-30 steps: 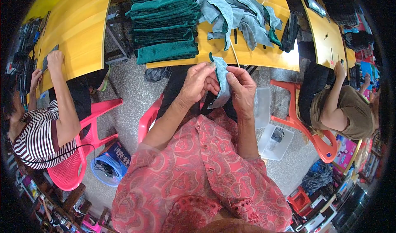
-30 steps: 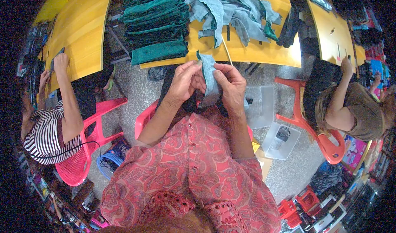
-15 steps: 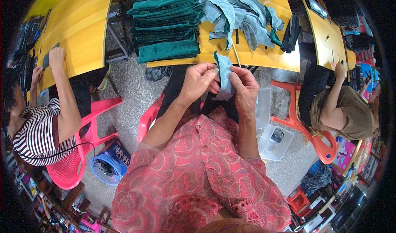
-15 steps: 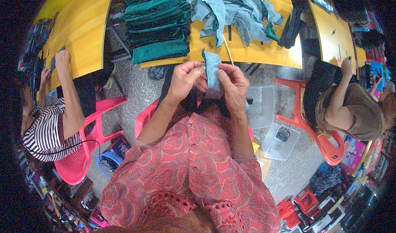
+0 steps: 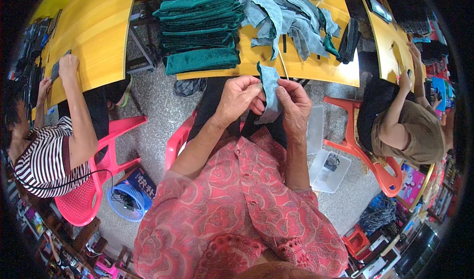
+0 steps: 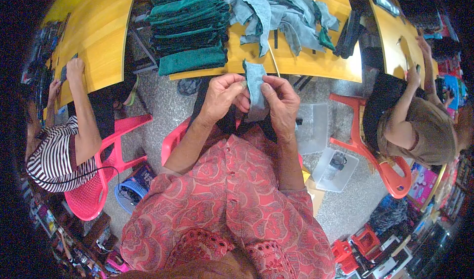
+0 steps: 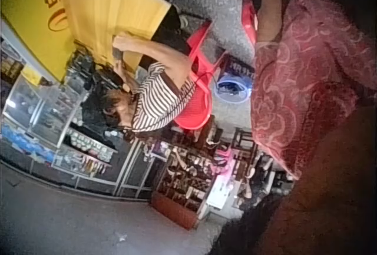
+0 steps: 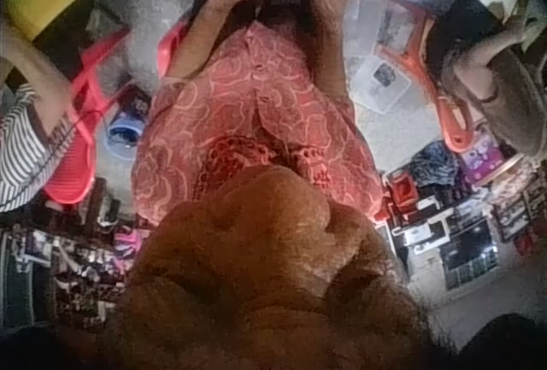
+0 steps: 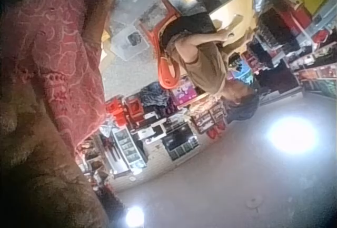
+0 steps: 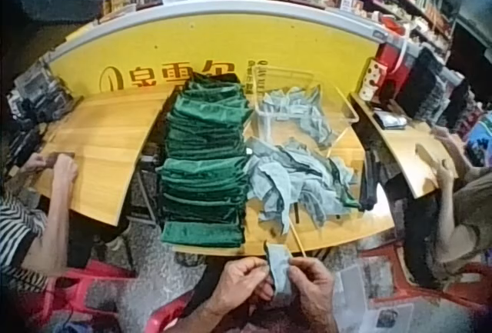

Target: Manually folding and assembling small pieces of green leather or fabric using a thin wooden stick.

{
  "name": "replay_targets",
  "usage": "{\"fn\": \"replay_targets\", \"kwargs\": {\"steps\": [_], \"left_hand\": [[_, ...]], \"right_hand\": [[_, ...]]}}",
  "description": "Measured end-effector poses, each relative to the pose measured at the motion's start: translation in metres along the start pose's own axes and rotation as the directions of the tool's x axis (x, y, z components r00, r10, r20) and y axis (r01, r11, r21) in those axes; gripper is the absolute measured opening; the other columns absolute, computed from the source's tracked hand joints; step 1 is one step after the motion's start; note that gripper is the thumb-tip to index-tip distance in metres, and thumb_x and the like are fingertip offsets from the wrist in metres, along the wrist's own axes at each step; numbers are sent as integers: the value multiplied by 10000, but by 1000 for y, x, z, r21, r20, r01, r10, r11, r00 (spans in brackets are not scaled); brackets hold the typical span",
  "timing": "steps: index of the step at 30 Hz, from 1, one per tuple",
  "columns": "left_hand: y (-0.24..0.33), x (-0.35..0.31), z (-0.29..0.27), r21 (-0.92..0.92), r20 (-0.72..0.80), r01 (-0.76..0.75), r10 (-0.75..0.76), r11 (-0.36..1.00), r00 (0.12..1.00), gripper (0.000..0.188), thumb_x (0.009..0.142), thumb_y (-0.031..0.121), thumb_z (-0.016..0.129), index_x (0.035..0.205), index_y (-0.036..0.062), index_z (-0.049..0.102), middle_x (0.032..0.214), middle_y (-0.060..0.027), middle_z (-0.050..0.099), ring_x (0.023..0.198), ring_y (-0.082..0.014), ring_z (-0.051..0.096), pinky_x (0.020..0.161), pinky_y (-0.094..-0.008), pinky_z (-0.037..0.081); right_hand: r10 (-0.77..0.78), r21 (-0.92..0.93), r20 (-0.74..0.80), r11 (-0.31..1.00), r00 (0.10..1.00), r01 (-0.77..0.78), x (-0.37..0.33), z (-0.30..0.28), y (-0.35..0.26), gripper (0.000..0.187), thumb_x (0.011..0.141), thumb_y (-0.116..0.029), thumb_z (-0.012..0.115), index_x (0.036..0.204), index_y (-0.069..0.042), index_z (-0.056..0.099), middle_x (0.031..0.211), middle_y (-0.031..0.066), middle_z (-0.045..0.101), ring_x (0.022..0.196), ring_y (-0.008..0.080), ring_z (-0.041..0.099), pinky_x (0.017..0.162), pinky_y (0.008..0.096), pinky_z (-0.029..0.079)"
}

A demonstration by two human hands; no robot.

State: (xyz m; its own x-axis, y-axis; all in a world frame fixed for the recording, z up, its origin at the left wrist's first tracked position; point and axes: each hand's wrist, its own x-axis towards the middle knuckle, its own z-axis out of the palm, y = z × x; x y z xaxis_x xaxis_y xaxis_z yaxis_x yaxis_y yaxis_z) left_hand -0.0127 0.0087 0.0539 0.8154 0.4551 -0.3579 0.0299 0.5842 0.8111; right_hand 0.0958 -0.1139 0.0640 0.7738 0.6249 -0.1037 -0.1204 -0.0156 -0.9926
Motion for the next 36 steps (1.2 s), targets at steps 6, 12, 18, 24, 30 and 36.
{"fn": "replay_targets", "kwargs": {"steps": [6,12,18,24,30,36], "left_hand": [[-3,0,3,-21,-53,-24,23,999,998,154,920,103,534,947,-36,594,727,-91,638,525,-131,609,463,-256,521],[-9,-1,10,248,-156,-216,259,944,953,112,899,78,564,888,-22,613,678,-46,633,520,-89,590,458,-231,496],[-15,0,11,557,-65,-375,489,741,870,70,820,44,612,844,-22,606,645,-71,627,573,-100,609,505,-272,484],[-4,0,8,603,50,-455,538,655,841,72,867,58,576,845,-5,603,662,-25,618,543,-59,562,490,-224,454],[-5,1,0,248,-19,-196,207,949,978,89,869,79,577,887,-3,605,674,-25,621,525,-57,542,464,-221,439],[0,2,4,250,-113,-239,273,938,955,91,879,83,577,866,-5,596,673,-36,630,541,-61,566,476,-224,454]], "right_hand": [[-140,-172,-26,976,990,134,0,5,0,166,837,-42,673,1000,-14,656,955,53,628,822,121,594,770,237,477],[-450,-562,68,720,890,407,-10,19,-16,129,797,-28,698,922,-18,663,928,91,594,776,164,599,694,253,486],[-388,-532,87,760,917,373,-7,17,-5,79,800,-8,685,868,-7,647,825,71,604,719,143,580,641,250,467],[-109,-469,35,876,993,113,-5,9,1,83,870,-90,639,879,-8,627,779,9,601,701,110,565,625,228,446],[310,197,164,920,936,-339,-3,10,-3,152,920,-146,579,915,4,603,796,-3,587,706,82,546,654,219,440],[-120,-358,-55,929,991,93,-12,16,-2,147,832,-56,680,919,-28,565,850,9,576,726,88,536,665,234,460]]}}
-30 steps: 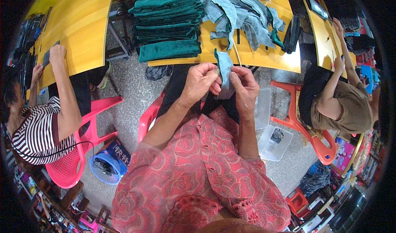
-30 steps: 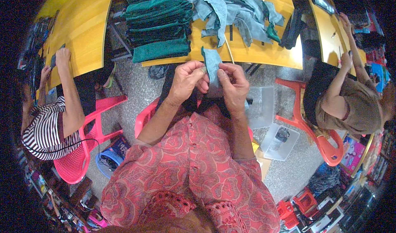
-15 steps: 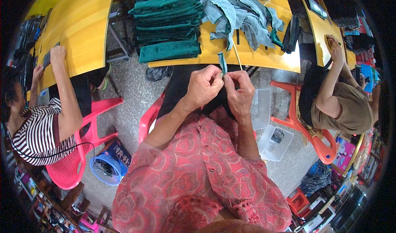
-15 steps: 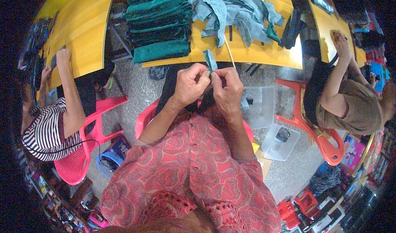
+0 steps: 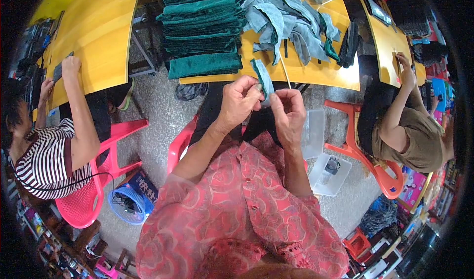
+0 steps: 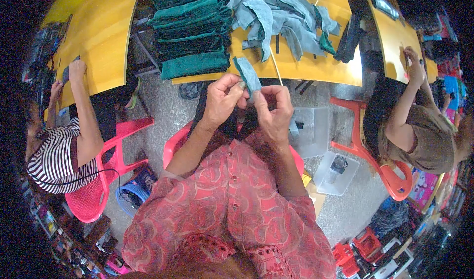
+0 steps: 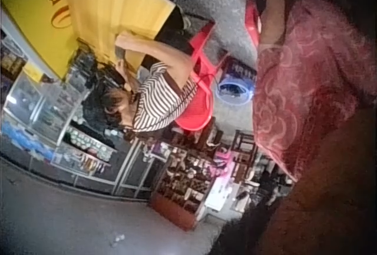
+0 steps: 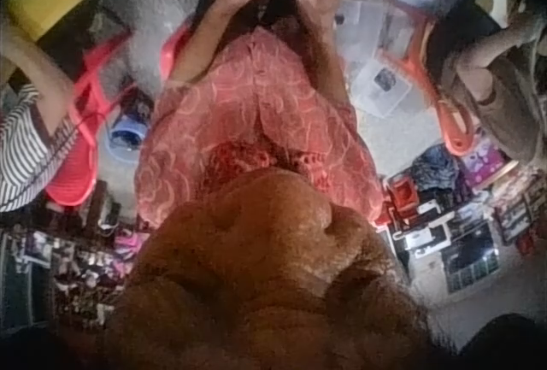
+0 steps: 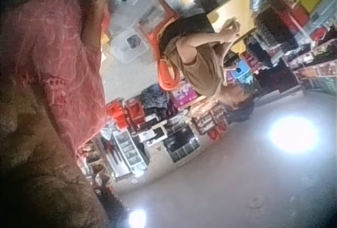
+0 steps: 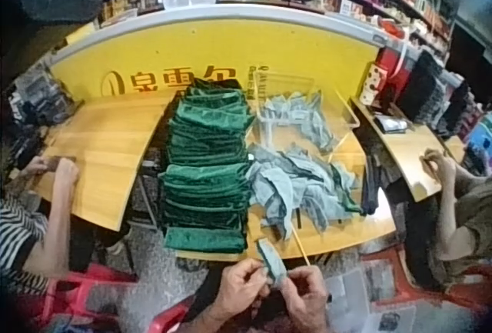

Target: Manually folding and assembling small pieces of green leather or fabric using a thin wooden stick.

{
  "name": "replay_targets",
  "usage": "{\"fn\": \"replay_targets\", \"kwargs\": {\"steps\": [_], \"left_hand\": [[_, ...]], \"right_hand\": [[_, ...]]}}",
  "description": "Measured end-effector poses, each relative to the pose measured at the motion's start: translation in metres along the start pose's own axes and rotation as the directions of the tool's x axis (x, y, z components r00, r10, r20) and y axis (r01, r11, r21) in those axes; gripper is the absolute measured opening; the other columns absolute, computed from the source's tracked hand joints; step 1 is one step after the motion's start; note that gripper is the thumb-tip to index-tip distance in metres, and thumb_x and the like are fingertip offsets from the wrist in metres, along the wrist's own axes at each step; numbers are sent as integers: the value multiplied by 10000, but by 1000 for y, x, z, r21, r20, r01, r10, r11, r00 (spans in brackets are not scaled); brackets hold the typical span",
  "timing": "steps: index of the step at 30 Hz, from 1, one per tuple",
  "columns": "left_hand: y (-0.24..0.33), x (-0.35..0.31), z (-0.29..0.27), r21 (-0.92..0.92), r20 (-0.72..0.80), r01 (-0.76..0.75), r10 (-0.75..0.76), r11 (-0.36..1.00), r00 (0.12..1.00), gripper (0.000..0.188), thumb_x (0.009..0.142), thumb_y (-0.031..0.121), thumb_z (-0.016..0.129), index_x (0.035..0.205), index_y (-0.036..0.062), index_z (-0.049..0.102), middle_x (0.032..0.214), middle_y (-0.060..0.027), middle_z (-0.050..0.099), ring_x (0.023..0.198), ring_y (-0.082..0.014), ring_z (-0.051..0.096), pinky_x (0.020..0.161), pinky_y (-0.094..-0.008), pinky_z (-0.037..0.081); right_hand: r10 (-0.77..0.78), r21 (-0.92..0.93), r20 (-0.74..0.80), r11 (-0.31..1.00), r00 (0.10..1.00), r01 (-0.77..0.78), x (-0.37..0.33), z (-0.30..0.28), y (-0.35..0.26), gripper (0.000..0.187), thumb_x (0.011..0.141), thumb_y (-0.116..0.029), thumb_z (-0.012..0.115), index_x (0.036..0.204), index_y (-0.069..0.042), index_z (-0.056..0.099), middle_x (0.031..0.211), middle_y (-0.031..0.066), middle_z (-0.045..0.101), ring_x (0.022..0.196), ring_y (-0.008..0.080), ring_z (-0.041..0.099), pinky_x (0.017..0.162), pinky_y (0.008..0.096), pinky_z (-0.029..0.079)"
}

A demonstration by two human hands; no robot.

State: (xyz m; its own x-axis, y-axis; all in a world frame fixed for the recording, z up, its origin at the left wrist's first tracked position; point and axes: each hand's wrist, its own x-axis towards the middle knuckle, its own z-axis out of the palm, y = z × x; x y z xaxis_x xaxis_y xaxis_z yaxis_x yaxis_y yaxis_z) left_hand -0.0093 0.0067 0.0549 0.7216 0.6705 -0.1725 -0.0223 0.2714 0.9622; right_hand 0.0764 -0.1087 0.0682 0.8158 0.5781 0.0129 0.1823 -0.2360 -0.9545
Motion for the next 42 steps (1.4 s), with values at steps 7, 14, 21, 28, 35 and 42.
{"fn": "replay_targets", "kwargs": {"steps": [7,14,21,28,35,42], "left_hand": [[-2,-4,6,295,-112,-189,231,937,967,66,806,43,626,807,-12,589,678,-75,634,643,-148,628,559,-297,491],[-2,2,6,470,-48,-433,512,770,858,69,742,3,633,800,-12,598,888,-130,630,878,-269,619,759,-343,492],[-9,4,3,187,-85,-256,276,948,958,86,816,44,632,877,-5,597,927,-77,635,842,-165,615,734,-285,491],[-7,5,-1,-162,107,16,2,987,994,236,875,108,656,1048,-11,546,948,-51,628,863,-86,589,763,-242,488],[-3,3,-4,-137,142,24,-4,990,990,160,861,33,647,1009,9,590,974,-34,626,864,-74,586,743,-226,486],[0,6,1,398,88,-485,494,778,865,105,804,31,675,901,16,639,865,-52,650,758,-109,620,663,-222,482]], "right_hand": [[-310,-246,2,921,951,301,-2,12,-2,273,687,-22,733,871,-19,532,901,130,557,816,267,567,689,337,474],[-331,-224,-8,920,944,321,-3,16,4,170,747,17,658,894,-5,575,854,138,583,745,269,594,642,327,488],[225,270,192,924,955,-271,-4,3,0,96,892,-77,585,935,8,588,810,31,612,715,110,587,662,240,487],[244,443,186,844,952,-303,3,-2,0,136,913,-124,587,959,4,590,833,24,621,712,85,575,652,221,480],[271,515,139,801,952,-304,5,-3,-2,145,873,-46,623,982,25,558,849,58,633,696,103,592,637,228,490],[245,548,-4,812,969,-203,6,-1,-8,368,798,19,682,1095,33,465,873,93,635,707,115,602,632,214,496]]}}
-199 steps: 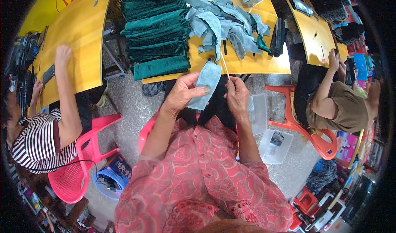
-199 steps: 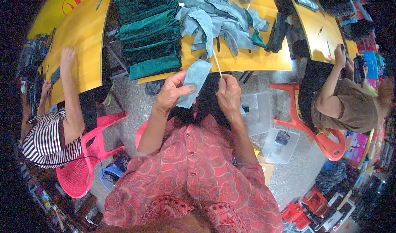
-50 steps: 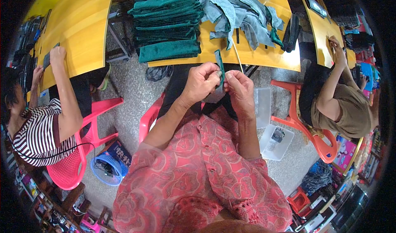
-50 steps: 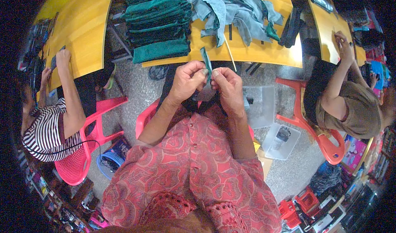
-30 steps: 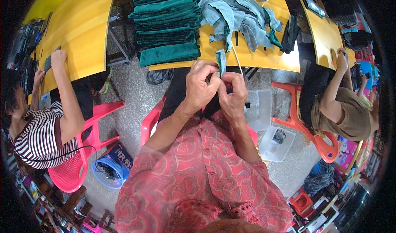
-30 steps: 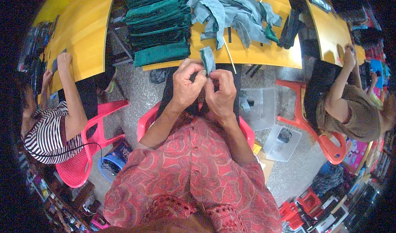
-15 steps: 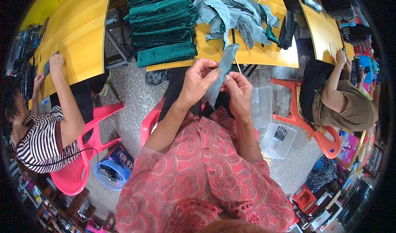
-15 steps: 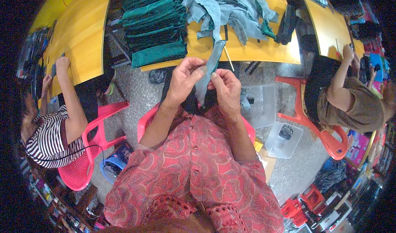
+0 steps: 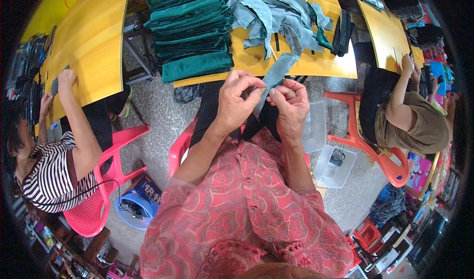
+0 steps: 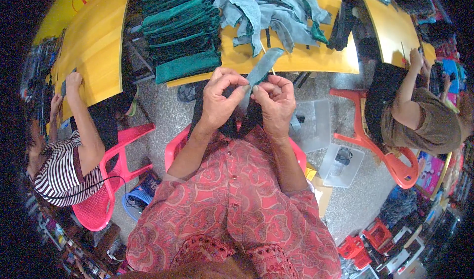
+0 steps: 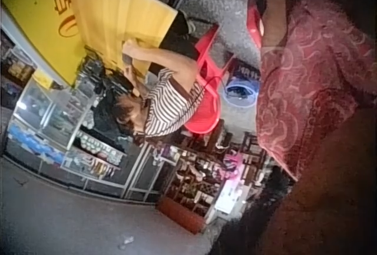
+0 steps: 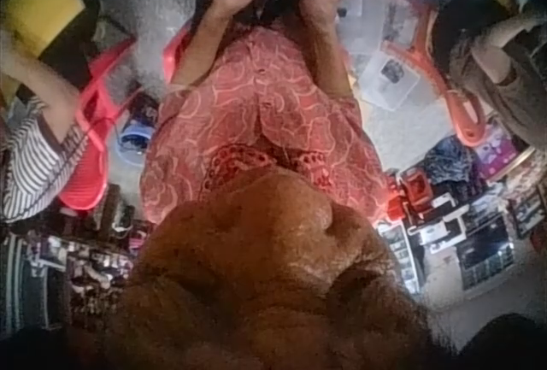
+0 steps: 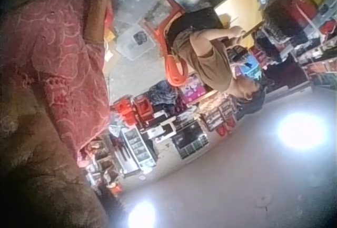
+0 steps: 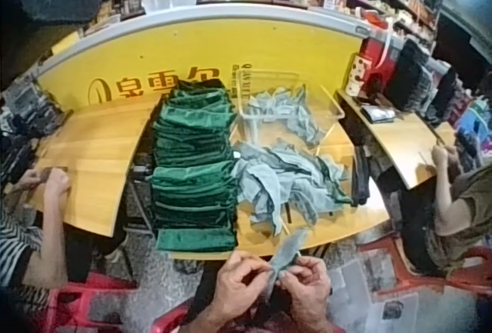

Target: Manually folding and assembling small pieces of green leather or fabric using a thin wooden stick.

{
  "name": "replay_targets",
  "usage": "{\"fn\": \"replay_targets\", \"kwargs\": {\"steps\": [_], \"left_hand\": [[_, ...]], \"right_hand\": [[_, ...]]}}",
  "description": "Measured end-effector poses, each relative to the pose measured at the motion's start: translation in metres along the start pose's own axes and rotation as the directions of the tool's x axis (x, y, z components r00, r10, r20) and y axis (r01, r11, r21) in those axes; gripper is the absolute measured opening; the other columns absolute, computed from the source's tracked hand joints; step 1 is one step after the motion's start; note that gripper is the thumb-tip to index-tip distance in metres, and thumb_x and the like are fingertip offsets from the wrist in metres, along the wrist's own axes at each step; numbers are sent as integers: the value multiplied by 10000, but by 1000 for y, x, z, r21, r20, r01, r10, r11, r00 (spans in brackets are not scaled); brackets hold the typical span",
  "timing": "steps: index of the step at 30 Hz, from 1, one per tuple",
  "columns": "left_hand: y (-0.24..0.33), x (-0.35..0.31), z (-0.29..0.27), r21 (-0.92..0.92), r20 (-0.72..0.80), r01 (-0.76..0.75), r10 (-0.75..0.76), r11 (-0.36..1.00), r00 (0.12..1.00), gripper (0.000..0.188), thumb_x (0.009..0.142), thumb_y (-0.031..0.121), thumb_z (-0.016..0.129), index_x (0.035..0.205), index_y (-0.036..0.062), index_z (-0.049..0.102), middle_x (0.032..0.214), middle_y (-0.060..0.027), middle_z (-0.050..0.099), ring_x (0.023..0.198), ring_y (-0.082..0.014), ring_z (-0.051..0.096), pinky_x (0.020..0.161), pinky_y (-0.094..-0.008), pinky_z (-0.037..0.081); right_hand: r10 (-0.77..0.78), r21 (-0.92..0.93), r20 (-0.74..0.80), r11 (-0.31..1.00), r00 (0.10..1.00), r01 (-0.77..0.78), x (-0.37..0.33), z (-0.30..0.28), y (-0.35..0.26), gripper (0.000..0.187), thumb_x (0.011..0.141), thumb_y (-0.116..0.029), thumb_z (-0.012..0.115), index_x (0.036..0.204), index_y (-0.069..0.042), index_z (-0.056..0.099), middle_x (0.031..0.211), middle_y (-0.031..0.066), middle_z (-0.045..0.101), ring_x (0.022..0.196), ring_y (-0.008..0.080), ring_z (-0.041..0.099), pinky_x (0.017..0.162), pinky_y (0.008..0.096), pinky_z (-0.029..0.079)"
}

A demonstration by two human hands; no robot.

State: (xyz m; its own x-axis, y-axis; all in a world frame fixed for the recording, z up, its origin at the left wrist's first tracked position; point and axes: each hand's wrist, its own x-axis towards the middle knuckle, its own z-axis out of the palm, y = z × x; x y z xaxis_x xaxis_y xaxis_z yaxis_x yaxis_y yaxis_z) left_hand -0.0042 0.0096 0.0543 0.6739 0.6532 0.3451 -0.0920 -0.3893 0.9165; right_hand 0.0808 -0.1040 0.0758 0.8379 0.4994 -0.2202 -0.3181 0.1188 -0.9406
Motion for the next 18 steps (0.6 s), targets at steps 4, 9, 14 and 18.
{"fn": "replay_targets", "kwargs": {"steps": [4,9,14,18], "left_hand": [[15,0,-2,-29,77,93,-90,995,993,114,794,47,683,898,7,659,808,-68,655,721,-139,627,663,-245,492],[18,-1,-1,-178,148,317,-293,932,944,137,823,97,695,910,-3,663,792,-46,665,739,-106,613,674,-252,494],[5,-3,-5,-115,148,325,-307,939,940,186,832,136,690,918,-23,644,799,-100,683,712,-140,651,618,-282,508],[0,-2,-3,-5,127,217,-215,976,968,179,852,144,665,909,-21,624,786,-104,673,690,-143,643,600,-300,499]], "right_hand": [[-88,-65,-26,994,996,86,-1,1,1,365,794,36,681,1084,28,460,887,96,632,734,108,603,647,217,505],[-245,-354,2,907,970,229,-5,3,10,383,788,21,694,1086,17,454,870,86,647,740,111,625,668,229,512],[-313,-513,99,798,945,318,-6,3,10,370,796,25,694,1082,12,459,872,89,653,764,109,635,680,227,516],[-366,-544,180,736,913,403,-3,1,10,359,796,12,693,1073,12,465,851,95,659,745,127,648,664,245,525]]}}
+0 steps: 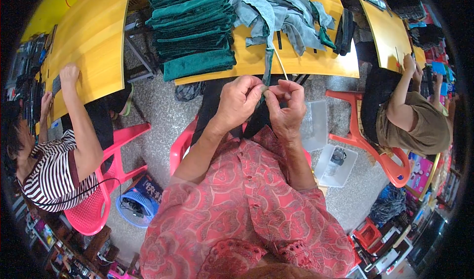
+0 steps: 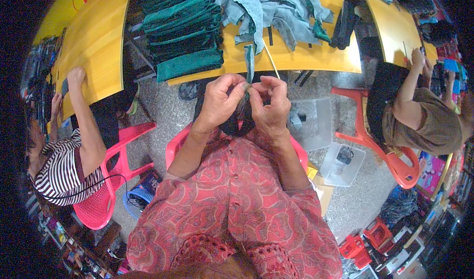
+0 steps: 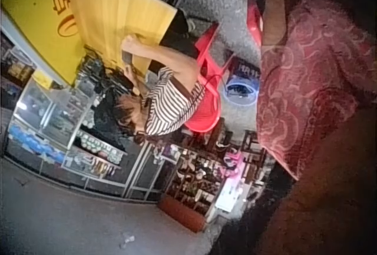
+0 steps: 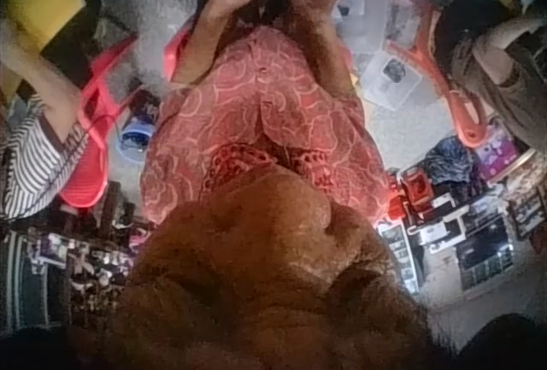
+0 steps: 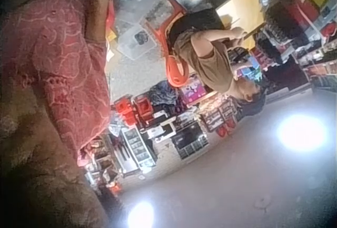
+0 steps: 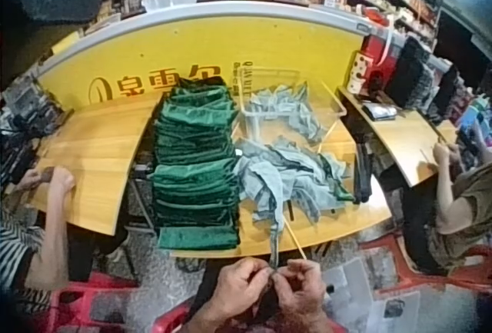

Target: Manually folding and assembling small pieces of green leather or fabric using a thin wooden stick.

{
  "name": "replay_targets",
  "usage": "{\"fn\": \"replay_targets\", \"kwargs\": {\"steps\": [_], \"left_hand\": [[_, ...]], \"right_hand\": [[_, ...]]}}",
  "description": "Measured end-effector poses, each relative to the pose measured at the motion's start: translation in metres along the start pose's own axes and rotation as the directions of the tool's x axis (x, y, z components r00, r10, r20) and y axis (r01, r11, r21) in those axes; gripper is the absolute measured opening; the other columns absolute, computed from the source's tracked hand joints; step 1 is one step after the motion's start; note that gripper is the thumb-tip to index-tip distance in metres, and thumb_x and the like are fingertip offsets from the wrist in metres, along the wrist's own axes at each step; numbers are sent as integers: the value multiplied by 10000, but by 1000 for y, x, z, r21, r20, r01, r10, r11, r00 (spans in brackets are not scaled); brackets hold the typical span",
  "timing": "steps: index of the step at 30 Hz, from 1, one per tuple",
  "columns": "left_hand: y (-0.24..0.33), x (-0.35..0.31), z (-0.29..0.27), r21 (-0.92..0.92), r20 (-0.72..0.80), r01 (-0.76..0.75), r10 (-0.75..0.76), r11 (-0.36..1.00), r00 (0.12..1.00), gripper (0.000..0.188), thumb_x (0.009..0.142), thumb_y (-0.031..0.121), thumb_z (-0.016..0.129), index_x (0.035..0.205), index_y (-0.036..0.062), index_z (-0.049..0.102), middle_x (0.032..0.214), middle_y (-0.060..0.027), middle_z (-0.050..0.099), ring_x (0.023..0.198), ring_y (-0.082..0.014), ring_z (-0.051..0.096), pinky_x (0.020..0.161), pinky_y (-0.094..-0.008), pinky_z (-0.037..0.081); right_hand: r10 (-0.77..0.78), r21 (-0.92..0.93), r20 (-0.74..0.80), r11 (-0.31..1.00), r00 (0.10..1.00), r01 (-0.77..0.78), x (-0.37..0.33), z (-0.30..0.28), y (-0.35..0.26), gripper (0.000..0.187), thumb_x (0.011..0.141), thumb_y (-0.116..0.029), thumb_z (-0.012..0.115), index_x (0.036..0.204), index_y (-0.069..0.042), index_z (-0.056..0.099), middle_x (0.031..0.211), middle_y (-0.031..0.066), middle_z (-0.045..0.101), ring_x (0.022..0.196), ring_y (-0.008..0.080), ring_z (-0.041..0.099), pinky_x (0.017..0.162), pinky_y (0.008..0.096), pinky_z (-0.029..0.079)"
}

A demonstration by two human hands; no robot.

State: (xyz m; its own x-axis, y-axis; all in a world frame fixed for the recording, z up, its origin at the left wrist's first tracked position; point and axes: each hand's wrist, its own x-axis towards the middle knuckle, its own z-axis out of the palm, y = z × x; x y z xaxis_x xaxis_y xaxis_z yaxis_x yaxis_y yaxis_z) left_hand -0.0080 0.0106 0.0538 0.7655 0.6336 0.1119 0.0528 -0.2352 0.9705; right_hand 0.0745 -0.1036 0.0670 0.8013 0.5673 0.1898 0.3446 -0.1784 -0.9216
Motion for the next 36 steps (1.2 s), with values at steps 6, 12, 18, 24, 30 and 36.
{"fn": "replay_targets", "kwargs": {"steps": [6,12,18,24,30,36], "left_hand": [[0,-3,5,-210,61,196,-187,958,980,160,886,119,612,903,-37,582,750,-74,648,687,-104,612,605,-297,506],[7,-7,6,-290,70,140,-125,947,990,138,864,98,623,894,-35,600,763,-86,656,702,-118,630,645,-288,526],[11,-11,11,139,-93,-102,116,985,989,112,800,50,653,901,5,639,812,-111,680,725,-182,677,632,-305,534],[7,-14,12,262,-113,-228,264,938,958,130,759,46,653,872,11,600,792,-150,639,716,-326,641,601,-395,517],[10,-15,5,187,-87,-86,103,979,991,108,757,18,623,858,-7,598,777,-148,644,646,-295,644,582,-372,514],[3,-15,-11,-428,198,276,-209,861,958,111,865,65,597,921,-30,610,796,-26,629,657,-80,602,588,-230,503]], "right_hand": [[283,414,94,861,954,-296,5,-6,-1,376,797,39,689,1092,15,457,877,90,641,763,117,617,681,226,514],[253,363,-22,903,967,-228,8,-5,-4,359,790,17,692,1067,13,463,863,99,654,733,116,628,661,232,521],[197,126,-82,974,977,-186,4,-1,-12,354,785,25,705,1051,10,472,873,85,651,758,100,624,669,210,511],[147,65,-43,987,988,-144,1,-2,-13,327,781,18,710,1027,11,493,860,88,662,771,99,630,678,212,512],[237,279,42,930,970,-240,3,-8,-11,330,780,12,700,1038,13,493,831,89,659,703,111,629,638,228,511],[365,514,219,745,905,-425,11,-17,-18,351,788,-2,703,1061,22,483,842,95,649,664,124,608,614,213,477]]}}
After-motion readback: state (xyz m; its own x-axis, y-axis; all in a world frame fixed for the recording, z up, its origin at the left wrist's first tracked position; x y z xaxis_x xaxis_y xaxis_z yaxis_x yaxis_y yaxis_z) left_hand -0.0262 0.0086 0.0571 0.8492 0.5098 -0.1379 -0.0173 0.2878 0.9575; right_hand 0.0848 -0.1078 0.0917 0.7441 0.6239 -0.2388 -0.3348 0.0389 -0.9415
